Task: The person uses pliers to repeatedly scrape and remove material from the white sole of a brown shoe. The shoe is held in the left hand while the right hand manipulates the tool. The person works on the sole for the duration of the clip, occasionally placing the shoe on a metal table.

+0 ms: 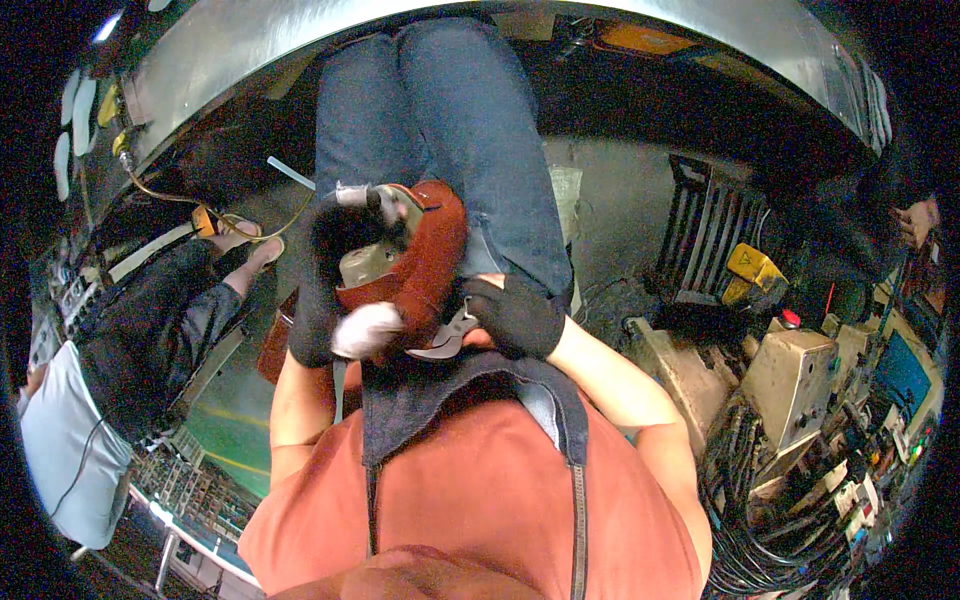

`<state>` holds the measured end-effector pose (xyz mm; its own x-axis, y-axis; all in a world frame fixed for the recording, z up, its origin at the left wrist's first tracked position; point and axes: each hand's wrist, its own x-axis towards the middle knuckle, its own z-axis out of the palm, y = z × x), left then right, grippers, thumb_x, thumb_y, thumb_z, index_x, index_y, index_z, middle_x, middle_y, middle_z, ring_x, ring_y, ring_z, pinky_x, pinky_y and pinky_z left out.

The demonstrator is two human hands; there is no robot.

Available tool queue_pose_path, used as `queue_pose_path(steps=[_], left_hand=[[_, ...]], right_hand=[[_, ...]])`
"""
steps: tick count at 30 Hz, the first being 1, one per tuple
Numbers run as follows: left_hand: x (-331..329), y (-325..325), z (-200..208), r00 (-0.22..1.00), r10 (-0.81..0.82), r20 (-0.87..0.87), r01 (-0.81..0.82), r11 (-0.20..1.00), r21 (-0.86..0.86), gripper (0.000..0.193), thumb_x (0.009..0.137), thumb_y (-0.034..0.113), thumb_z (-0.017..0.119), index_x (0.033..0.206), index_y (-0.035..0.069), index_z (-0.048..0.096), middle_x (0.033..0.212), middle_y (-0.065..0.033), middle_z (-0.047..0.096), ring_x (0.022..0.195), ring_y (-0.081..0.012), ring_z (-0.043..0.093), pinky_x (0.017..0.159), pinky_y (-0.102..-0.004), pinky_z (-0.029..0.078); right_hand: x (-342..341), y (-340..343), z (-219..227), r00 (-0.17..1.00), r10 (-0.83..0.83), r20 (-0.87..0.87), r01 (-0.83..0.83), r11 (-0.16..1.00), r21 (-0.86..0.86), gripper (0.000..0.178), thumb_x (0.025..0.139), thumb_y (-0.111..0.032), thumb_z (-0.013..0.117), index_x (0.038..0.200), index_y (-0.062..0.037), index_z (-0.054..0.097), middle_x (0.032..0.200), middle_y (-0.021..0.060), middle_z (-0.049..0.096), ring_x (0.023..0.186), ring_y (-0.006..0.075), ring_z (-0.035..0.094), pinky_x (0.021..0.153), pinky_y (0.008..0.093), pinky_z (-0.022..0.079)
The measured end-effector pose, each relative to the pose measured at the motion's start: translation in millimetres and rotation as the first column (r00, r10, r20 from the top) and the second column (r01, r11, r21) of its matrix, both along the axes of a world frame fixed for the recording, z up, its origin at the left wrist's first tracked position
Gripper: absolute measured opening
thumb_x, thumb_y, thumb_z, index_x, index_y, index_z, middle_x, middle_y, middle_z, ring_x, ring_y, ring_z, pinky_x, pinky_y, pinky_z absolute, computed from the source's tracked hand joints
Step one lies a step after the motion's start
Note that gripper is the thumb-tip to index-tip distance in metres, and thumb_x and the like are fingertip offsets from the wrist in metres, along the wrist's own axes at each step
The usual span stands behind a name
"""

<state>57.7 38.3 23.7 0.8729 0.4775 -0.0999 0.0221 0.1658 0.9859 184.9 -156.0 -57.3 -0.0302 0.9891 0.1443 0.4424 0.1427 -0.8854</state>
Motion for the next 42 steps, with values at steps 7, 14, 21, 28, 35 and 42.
queue_pose_path(steps=[7,14,21,28,35,42], left_hand=[[35,62,-42,0.905,-0.181,0.385,0.302,0.911,-0.282,0.061,0.089,0.054,0.038,0.115,0.001,0.054,0.118,-0.0149,0.055,0.114,-0.0239,0.05,0.096,-0.0361,0.04],[61,56,-70,0.97,0.243,-0.012,-0.241,0.967,0.082,0.027,0.092,0.018,0.045,0.112,0.001,0.05,0.116,-0.0171,0.056,0.104,-0.0252,0.056,0.085,-0.0374,0.046],[21,8,-87,0.874,0.387,-0.293,-0.304,0.907,0.293,0.047,0.086,0.023,0.057,0.125,-0.001,0.045,0.116,-0.025,0.055,0.11,-0.0335,0.054,0.091,-0.038,0.043],[28,-39,-87,0.894,0.398,-0.208,-0.171,0.73,0.662,0.072,0.083,0.033,0.061,0.133,-0.009,0.032,0.131,-0.0305,0.041,0.121,-0.0425,0.042,0.102,-0.042,0.033],[46,3,-123,0.933,0.335,-0.131,-0.253,0.87,0.424,0.054,0.091,0.025,0.045,0.132,-0.006,0.03,0.132,-0.0315,0.035,0.125,-0.0456,0.032,0.107,-0.0442,0.023],[83,1,-83,0.83,0.495,-0.257,-0.026,0.495,0.868,0.059,0.085,0.022,0.049,0.129,-0.011,0.028,0.127,-0.0318,0.039,0.116,-0.0448,0.043,0.099,-0.0447,0.035]], right_hand=[[23,23,30,1.0,0.018,0.012,-0.016,0.987,-0.162,0.04,0.091,-0.043,0.046,0.091,-0.0049,0.059,0.088,0.0145,0.058,0.078,0.0333,0.058,0.073,0.0415,0.047],[67,101,77,0.679,-0.493,-0.543,-0.075,0.69,-0.72,0.053,0.097,-0.051,0.025,0.092,-0.0066,0.054,0.068,0.0034,0.057,0.052,0.0119,0.054,0.048,0.0231,0.041],[107,108,41,0.673,-0.451,-0.587,-0.146,0.696,-0.703,0.051,0.094,-0.046,0.043,0.109,-0.0005,0.058,0.085,0.0095,0.064,0.073,0.0146,0.062,0.068,0.0282,0.052],[121,121,78,0.721,0.358,0.593,-0.063,0.886,-0.459,0.046,0.089,-0.042,0.05,0.073,-0.0002,0.06,0.061,0.018,0.056,0.055,0.0314,0.058,0.055,0.0395,0.045],[141,101,19,0.885,0.237,0.401,-0.052,0.906,-0.42,0.042,0.091,-0.041,0.049,0.08,-0.0014,0.059,0.065,0.017,0.058,0.058,0.0304,0.061,0.053,0.04,0.047],[170,128,118,0.715,0.506,0.483,-0.083,0.746,-0.66,0.055,0.092,-0.046,0.045,0.071,0.0026,0.06,0.057,0.0202,0.052,0.05,0.0299,0.055,0.054,0.0401,0.044]])
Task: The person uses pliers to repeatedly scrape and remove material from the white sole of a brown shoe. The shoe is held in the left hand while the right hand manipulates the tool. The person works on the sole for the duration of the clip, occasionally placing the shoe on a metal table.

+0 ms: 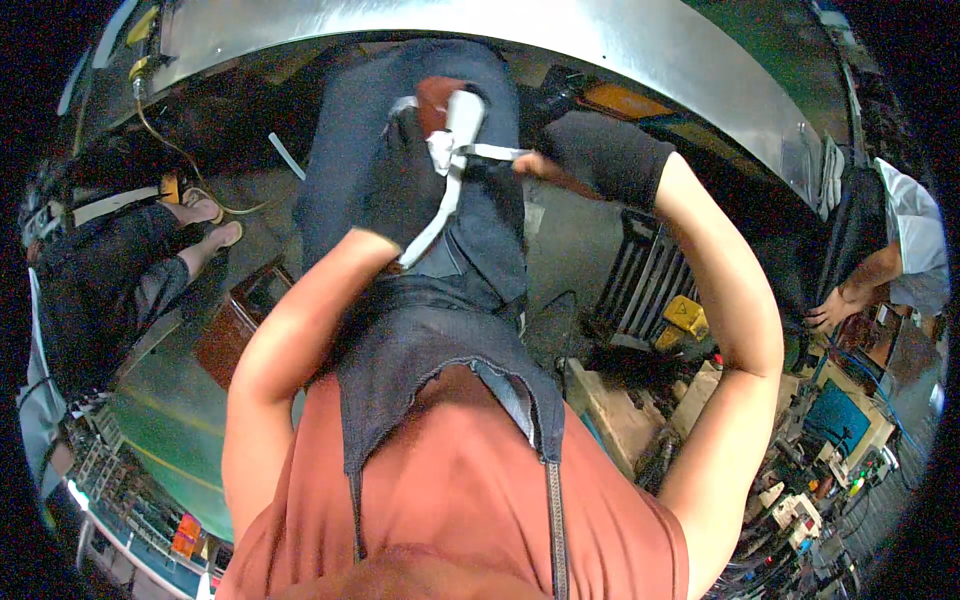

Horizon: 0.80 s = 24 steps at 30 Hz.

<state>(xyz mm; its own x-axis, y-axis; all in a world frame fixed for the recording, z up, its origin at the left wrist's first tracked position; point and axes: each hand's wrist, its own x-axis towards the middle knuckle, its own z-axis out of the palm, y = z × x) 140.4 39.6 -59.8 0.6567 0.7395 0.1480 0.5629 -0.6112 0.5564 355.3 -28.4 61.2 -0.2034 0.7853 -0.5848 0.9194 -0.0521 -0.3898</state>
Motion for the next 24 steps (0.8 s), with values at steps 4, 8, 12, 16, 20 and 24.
queue_pose_path(steps=[4,8,12,16,20,24], left_hand=[[-7,4,-34,0.998,0.013,0.069,-0.018,0.997,0.076,0.062,0.085,0.021,0.048,0.13,-0.014,0.024,0.127,-0.0345,0.038,0.117,-0.0454,0.043,0.1,-0.045,0.035],[-53,-29,-27,0.968,-0.091,0.232,0.104,0.994,-0.041,0.058,0.087,0.022,0.053,0.131,-0.01,0.033,0.132,-0.0274,0.039,0.12,-0.0367,0.044,0.102,-0.0442,0.032],[-100,-71,-54,0.858,0.324,0.4,0.225,0.462,-0.858,0.044,0.088,0.023,0.055,0.122,-0.003,0.043,0.115,-0.0179,0.053,0.104,-0.0278,0.055,0.09,-0.0377,0.043],[-94,-58,-3,0.952,0.223,0.209,0.006,0.67,-0.742,0.039,0.087,0.022,0.057,0.116,-0.001,0.046,0.102,-0.0178,0.059,0.094,-0.0286,0.059,0.082,-0.0353,0.046],[-83,-55,-26,0.965,0.223,0.138,-0.105,0.811,-0.575,0.039,0.084,0.023,0.061,0.111,0.0,0.046,0.098,-0.0222,0.06,0.09,-0.032,0.061,0.077,-0.0375,0.046],[-86,-58,-55,0.925,0.148,0.35,0.111,0.776,-0.621,0.048,0.08,0.024,0.066,0.115,0.001,0.042,0.108,-0.0208,0.056,0.099,-0.0318,0.058,0.082,-0.0382,0.045]], right_hand=[[-50,-4,43,0.999,0.006,-0.041,0.008,0.934,0.356,0.039,0.09,-0.036,0.052,0.078,-0.0003,0.061,0.062,0.0185,0.053,0.056,0.0342,0.054,0.055,0.0413,0.043],[-72,-54,-58,0.836,-0.213,-0.506,0.385,0.885,0.263,0.026,0.091,-0.024,0.052,0.083,0.0007,0.055,0.071,0.0197,0.054,0.065,0.0323,0.054,0.061,0.0373,0.043],[-94,-91,-92,0.737,-0.547,-0.397,0.543,0.829,-0.136,0.038,0.095,-0.032,0.041,0.088,0.0029,0.055,0.072,0.0156,0.055,0.065,0.0237,0.054,0.062,0.0346,0.044],[-90,-102,-89,0.567,-0.717,-0.406,0.631,0.695,-0.344,0.044,0.096,-0.038,0.04,0.091,0.003,0.056,0.071,0.0107,0.055,0.067,0.0135,0.055,0.062,0.0305,0.046],[-90,-66,-28,0.745,-0.612,-0.267,0.562,0.791,-0.242,0.046,0.096,-0.04,0.043,0.088,0.0034,0.057,0.065,0.0074,0.055,0.063,0.0104,0.054,0.06,0.0283,0.046],[-110,-57,-22,0.866,-0.091,-0.491,0.341,0.826,0.449,0.029,0.091,-0.027,0.053,0.082,0.0014,0.056,0.067,0.0162,0.053,0.059,0.0244,0.053,0.057,0.0356,0.041]])
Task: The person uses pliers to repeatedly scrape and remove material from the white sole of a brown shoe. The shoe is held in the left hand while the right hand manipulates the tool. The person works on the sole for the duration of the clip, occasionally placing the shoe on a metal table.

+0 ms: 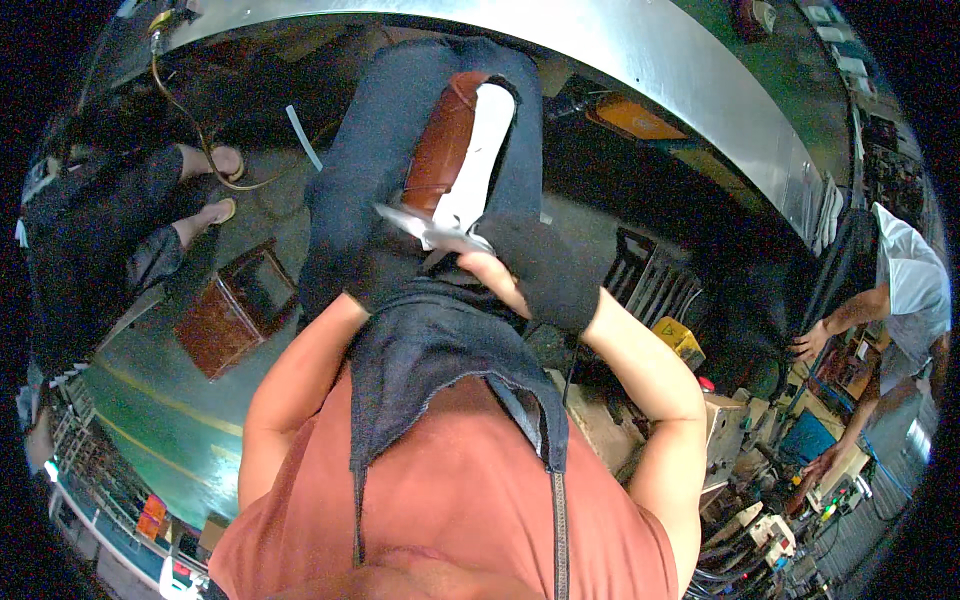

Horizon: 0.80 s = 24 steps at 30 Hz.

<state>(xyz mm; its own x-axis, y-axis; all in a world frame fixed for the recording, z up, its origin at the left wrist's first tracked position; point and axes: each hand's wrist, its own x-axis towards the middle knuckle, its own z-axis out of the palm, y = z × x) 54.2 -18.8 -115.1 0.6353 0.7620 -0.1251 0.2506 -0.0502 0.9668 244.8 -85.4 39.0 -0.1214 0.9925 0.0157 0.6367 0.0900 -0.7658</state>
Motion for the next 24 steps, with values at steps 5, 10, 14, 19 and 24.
queue_pose_path(steps=[5,10,14,19,24], left_hand=[[0,1,25,1.0,0.009,0.008,-0.01,0.998,0.069,0.06,0.076,0.019,0.07,0.121,0.002,0.035,0.109,-0.022,0.056,0.101,-0.0354,0.058,0.082,-0.0402,0.046],[-6,-2,13,0.996,-0.039,-0.085,0.031,0.995,-0.093,0.049,0.084,0.016,0.059,0.127,0.003,0.038,0.116,-0.0186,0.053,0.106,-0.0306,0.053,0.09,-0.0387,0.041],[-12,12,36,0.989,-0.017,-0.149,0.033,0.994,0.105,0.069,0.076,0.021,0.069,0.131,0.002,0.032,0.105,-0.0273,0.057,0.094,-0.0424,0.059,0.077,-0.0435,0.048],[-57,70,127,0.948,-0.172,-0.267,0.286,0.826,0.486,0.06,0.072,0.022,0.074,0.123,0.003,0.047,0.108,-0.0216,0.058,0.101,-0.036,0.059,0.084,-0.0397,0.048],[-35,139,154,0.999,0.028,0.025,-0.036,0.88,0.473,0.062,0.069,0.014,0.076,0.122,0.002,0.047,0.121,-0.0136,0.054,0.112,-0.0236,0.052,0.097,-0.0353,0.041]], right_hand=[[-2,-15,-15,0.986,-0.052,0.161,0.126,0.859,-0.496,0.03,0.09,-0.029,0.051,0.083,-0.0011,0.059,0.072,0.0202,0.055,0.064,0.037,0.055,0.059,0.0414,0.043],[-22,-28,-50,0.971,-0.222,0.084,0.238,0.919,-0.316,0.031,0.091,-0.032,0.049,0.087,-0.0025,0.06,0.077,0.0227,0.059,0.07,0.0372,0.059,0.062,0.0426,0.045],[-18,-50,-37,0.944,-0.329,-0.007,0.284,0.825,-0.489,0.035,0.093,-0.031,0.046,0.088,0.0013,0.058,0.079,0.0218,0.06,0.072,0.0366,0.058,0.065,0.0406,0.044],[-12,-55,-85,0.874,-0.482,-0.056,0.41,0.797,-0.444,0.036,0.093,-0.034,0.048,0.087,-0.0008,0.06,0.071,0.0156,0.057,0.066,0.0277,0.055,0.064,0.0355,0.044],[3,-80,-62,0.903,-0.418,-0.096,0.329,0.818,-0.471,0.031,0.095,-0.024,0.044,0.078,0.0014,0.052,0.067,0.0023,0.05,0.063,0.012,0.045,0.061,0.0278,0.039]])
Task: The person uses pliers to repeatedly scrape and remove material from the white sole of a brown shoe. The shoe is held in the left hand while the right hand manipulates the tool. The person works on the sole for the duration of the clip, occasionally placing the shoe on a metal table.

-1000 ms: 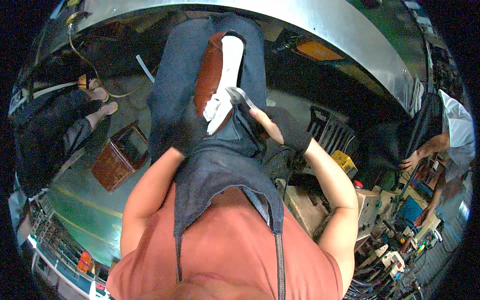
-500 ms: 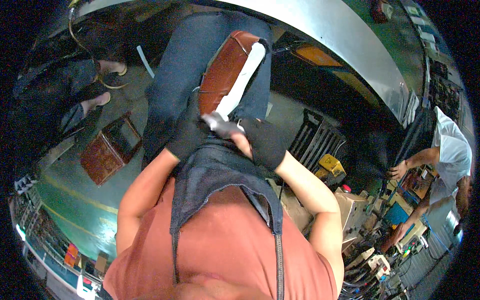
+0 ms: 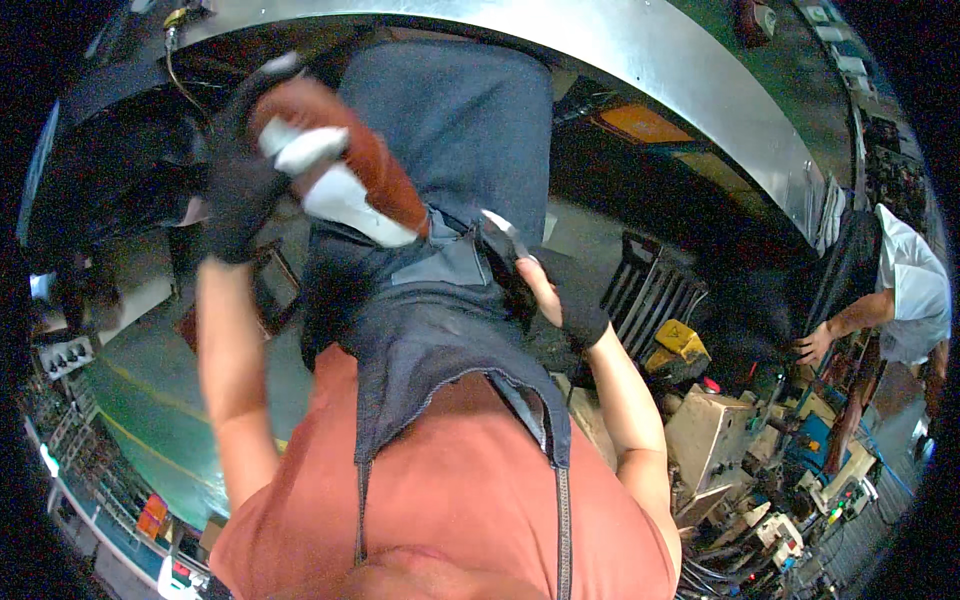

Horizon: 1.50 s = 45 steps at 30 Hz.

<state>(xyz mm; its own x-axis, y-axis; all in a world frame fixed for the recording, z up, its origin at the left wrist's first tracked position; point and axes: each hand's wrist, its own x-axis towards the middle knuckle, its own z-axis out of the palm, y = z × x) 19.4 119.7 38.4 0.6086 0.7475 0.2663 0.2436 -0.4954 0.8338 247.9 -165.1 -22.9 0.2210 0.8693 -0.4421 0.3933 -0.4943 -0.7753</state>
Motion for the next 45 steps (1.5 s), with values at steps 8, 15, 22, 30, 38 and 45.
queue_pose_path(steps=[8,15,22,30,38,45], left_hand=[[28,-72,-95,0.998,-0.059,0.025,0.058,0.661,-0.748,0.061,0.086,0.019,0.062,0.136,-0.001,0.033,0.128,-0.0218,0.049,0.118,-0.028,0.05,0.098,-0.0357,0.039],[39,-140,-118,0.998,-0.036,-0.046,0.031,0.994,-0.104,0.09,0.075,0.038,0.072,0.137,-0.005,0.024,0.141,-0.027,0.029,0.132,-0.0394,0.027,0.108,-0.0409,0.023],[56,-122,-134,0.992,-0.12,-0.041,0.094,0.916,-0.389,0.084,0.077,0.023,0.07,0.138,-0.005,0.02,0.136,-0.0245,0.035,0.127,-0.0334,0.036,0.104,-0.0392,0.03],[91,-104,-165,0.996,0.085,-0.004,-0.085,0.996,-0.018,0.064,0.087,0.019,0.054,0.137,-0.004,0.02,0.134,-0.0263,0.036,0.125,-0.0366,0.038,0.105,-0.0379,0.028],[91,-70,-132,0.997,-0.048,-0.054,0.033,0.967,-0.254,0.06,0.092,0.037,0.049,0.134,0.0,0.027,0.129,-0.0208,0.042,0.114,-0.0358,0.048,0.093,-0.0407,0.041],[81,-46,-132,0.968,0.062,0.243,0.196,0.419,-0.887,0.035,0.098,0.028,0.038,0.121,0.002,0.046,0.117,-0.0131,0.054,0.107,-0.0221,0.055,0.087,-0.0349,0.045]], right_hand=[[26,18,12,0.994,0.057,-0.09,-0.057,0.998,0.003,0.037,0.097,-0.033,0.042,0.084,-0.0015,0.055,0.073,-0.0013,0.051,0.069,0.0094,0.046,0.063,0.0256,0.04],[25,120,61,0.564,0.754,0.336,-0.732,0.645,-0.219,0.044,0.091,-0.038,0.045,0.078,0.0002,0.063,0.069,0.0215,0.06,0.062,0.0354,0.061,0.06,0.0429,0.048],[78,128,-20,0.36,0.514,0.778,-0.881,0.462,0.102,0.045,0.087,-0.047,0.05,0.073,-0.005,0.055,0.067,0.012,0.057,0.059,0.0286,0.059,0.052,0.037,0.049],[75,144,48,0.682,0.727,-0.078,-0.695,0.612,-0.377,0.041,0.09,-0.04,0.049,0.081,-0.0022,0.064,0.069,0.0157,0.063,0.065,0.0304,0.064,0.063,0.0386,0.051],[-15,113,64,0.512,0.661,0.549,-0.826,0.554,0.104,0.025,0.08,-0.03,0.058,0.077,-0.0062,0.065,0.08,0.0142,0.064,0.066,0.0311,0.063,0.062,0.0435,0.05],[50,77,7,0.896,0.42,0.147,-0.424,0.906,-0.006,0.044,0.093,-0.04,0.047,0.084,-0.0001,0.062,0.064,0.0147,0.058,0.054,0.0241,0.054,0.056,0.0341,0.044]])
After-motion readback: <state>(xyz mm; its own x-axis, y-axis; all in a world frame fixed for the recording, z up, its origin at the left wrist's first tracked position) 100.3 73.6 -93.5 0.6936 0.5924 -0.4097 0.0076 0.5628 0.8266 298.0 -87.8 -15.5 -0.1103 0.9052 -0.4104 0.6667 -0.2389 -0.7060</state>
